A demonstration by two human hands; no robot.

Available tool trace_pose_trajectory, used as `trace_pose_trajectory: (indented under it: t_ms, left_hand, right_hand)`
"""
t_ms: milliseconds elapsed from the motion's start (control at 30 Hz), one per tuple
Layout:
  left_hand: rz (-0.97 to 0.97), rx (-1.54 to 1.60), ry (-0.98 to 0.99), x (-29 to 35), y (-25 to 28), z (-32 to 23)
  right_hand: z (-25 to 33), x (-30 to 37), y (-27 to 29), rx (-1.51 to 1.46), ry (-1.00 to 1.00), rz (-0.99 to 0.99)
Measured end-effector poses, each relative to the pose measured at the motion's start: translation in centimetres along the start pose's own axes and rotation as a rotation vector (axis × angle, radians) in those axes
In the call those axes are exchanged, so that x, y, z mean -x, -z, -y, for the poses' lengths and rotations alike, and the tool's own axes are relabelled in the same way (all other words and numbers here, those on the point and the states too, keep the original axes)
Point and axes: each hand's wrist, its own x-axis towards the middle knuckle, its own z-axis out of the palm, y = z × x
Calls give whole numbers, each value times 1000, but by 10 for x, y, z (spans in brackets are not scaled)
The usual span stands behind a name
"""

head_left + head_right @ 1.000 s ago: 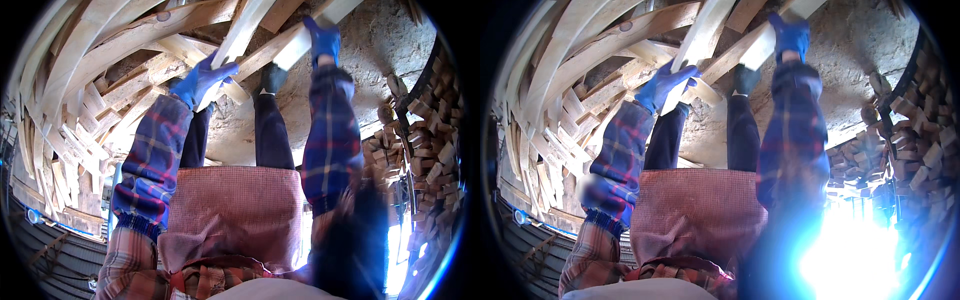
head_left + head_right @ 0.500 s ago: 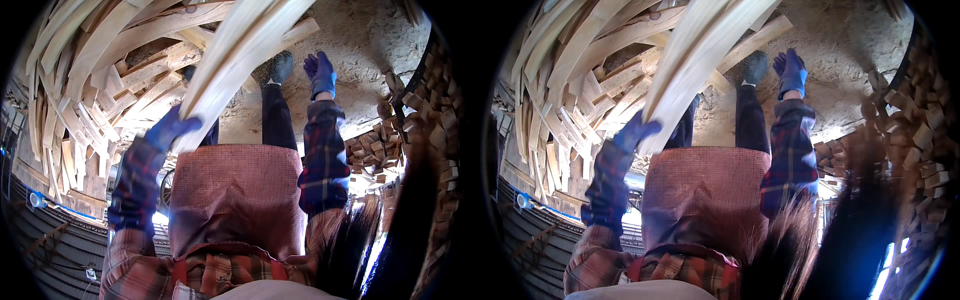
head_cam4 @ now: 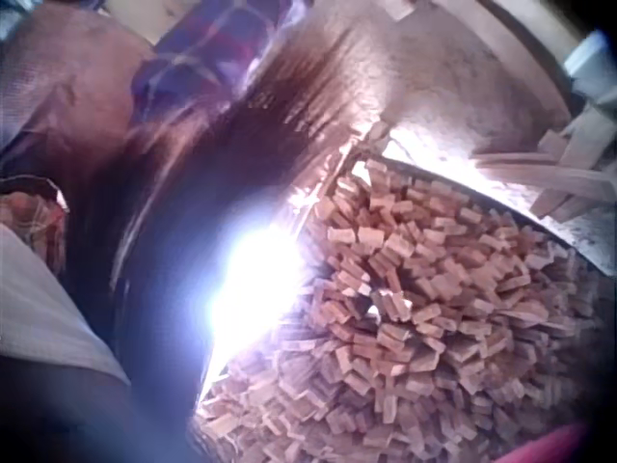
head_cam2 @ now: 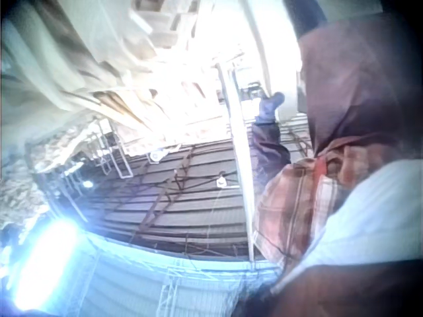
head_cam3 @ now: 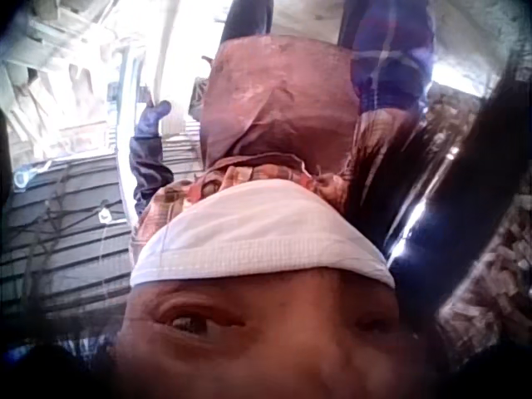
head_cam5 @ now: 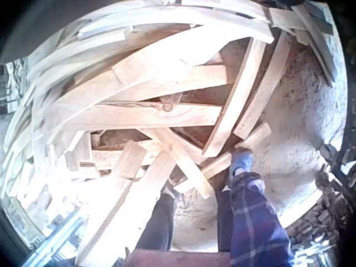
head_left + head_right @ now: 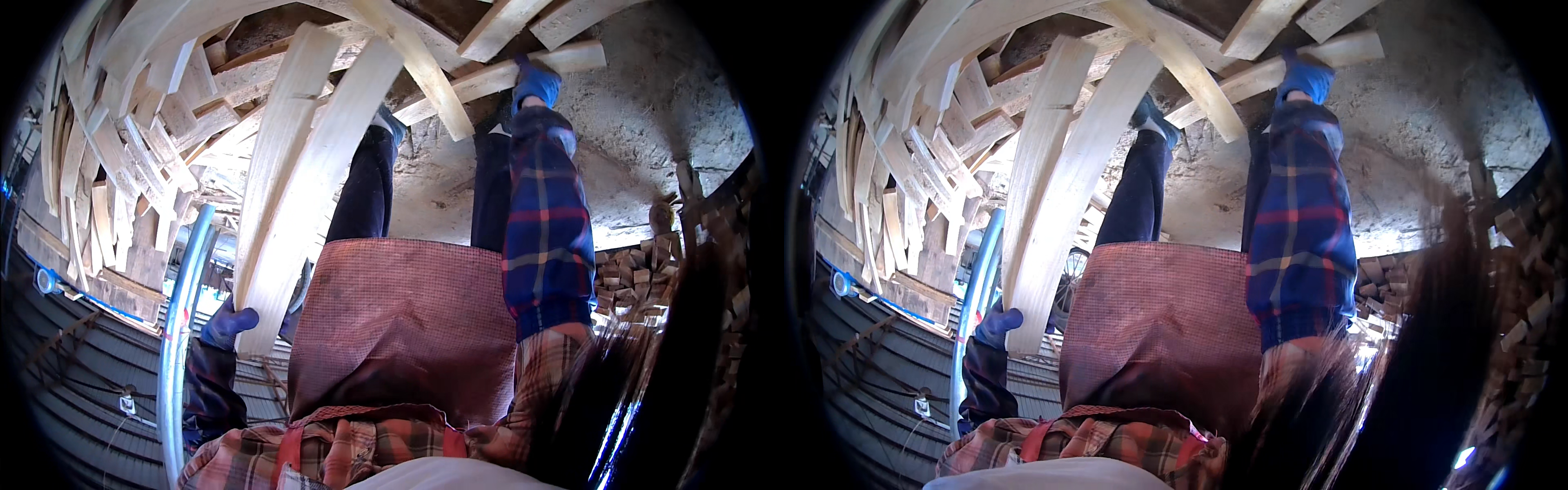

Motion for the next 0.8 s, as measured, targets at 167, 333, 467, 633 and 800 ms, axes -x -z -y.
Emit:
trace_pose_trajectory:
  t_ms: [167, 333, 467, 633, 800]
  left_hand:
    - [100, 334, -108, -5, -20, 21]
    - [170, 502, -94, -20, -47, 24]
    - [272, 508, -58, -37, -50, 32]
    - [333, 462, -142, -40, -57, 28]
    - [395, 573, -111, -47, -38, 47]
  right_hand:
    - [7, 55, 38, -874, -233, -90]
    - [76, 76, 89, -898, 2, -325]
    - [199, 103, 117, -1401, -332, 541]
    - [294, 96, 105, -1875, -432, 557]
    - [273, 106, 74, -1754, -426, 491]
